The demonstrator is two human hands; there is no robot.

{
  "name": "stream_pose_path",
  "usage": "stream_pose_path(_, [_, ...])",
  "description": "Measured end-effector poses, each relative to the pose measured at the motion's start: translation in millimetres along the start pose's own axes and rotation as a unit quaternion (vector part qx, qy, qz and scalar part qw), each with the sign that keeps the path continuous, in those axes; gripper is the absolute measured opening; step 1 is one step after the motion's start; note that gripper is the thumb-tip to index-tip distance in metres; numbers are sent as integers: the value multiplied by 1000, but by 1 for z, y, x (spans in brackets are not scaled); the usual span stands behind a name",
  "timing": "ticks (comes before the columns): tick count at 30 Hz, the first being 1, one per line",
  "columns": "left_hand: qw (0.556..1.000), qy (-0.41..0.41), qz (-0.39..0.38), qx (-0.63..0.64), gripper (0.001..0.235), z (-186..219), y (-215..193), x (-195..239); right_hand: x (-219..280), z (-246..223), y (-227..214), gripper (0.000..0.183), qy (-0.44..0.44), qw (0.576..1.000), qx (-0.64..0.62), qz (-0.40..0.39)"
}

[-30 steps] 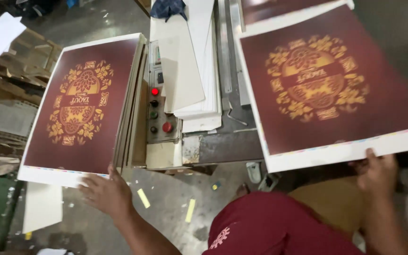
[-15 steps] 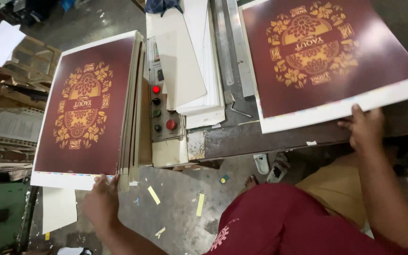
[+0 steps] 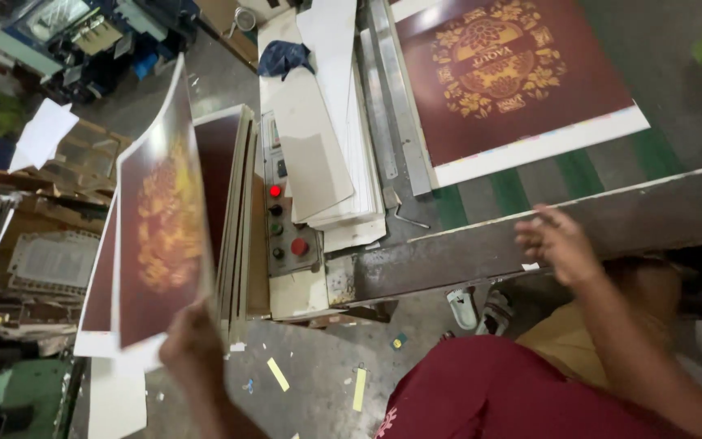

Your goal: Sorting and moving printed sheets from one stack to another.

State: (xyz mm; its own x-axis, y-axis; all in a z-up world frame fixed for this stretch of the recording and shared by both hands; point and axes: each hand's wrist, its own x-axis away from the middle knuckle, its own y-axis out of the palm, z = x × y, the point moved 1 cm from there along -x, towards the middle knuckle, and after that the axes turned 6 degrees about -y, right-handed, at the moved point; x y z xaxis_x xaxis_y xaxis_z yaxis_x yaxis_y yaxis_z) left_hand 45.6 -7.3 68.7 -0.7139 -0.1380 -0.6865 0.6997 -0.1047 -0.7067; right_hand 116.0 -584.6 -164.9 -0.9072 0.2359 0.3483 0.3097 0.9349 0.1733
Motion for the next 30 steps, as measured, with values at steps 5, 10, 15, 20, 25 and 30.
stream_pose_path(5, [966, -18, -71, 249, 12, 129, 81, 24, 40, 29, 58, 53, 0, 984, 73, -163])
stream_pose_path(10, [941, -41, -116, 314, 14, 261, 105, 51, 71, 41, 107, 70, -150, 900, 103, -396])
stream_pose_path(15, [874, 101, -266, 393, 24, 300, 71, 58, 29, 160, 84, 23, -143, 933, 97, -316])
stream_pose_path(20, [907, -9, -258, 332, 33, 221, 78, 46, 51, 81, 35, 25, -49, 993, -73, -75])
stream_pose_path(25, [991, -28, -75, 111, 28, 110, 44, 16, 39, 82, -41, 24, -137, 981, -131, 49])
stream_pose_path(30, [971, -156, -42, -178, 34, 14, 15, 33, 61, 45, -97, 25, -158, 971, -75, 161])
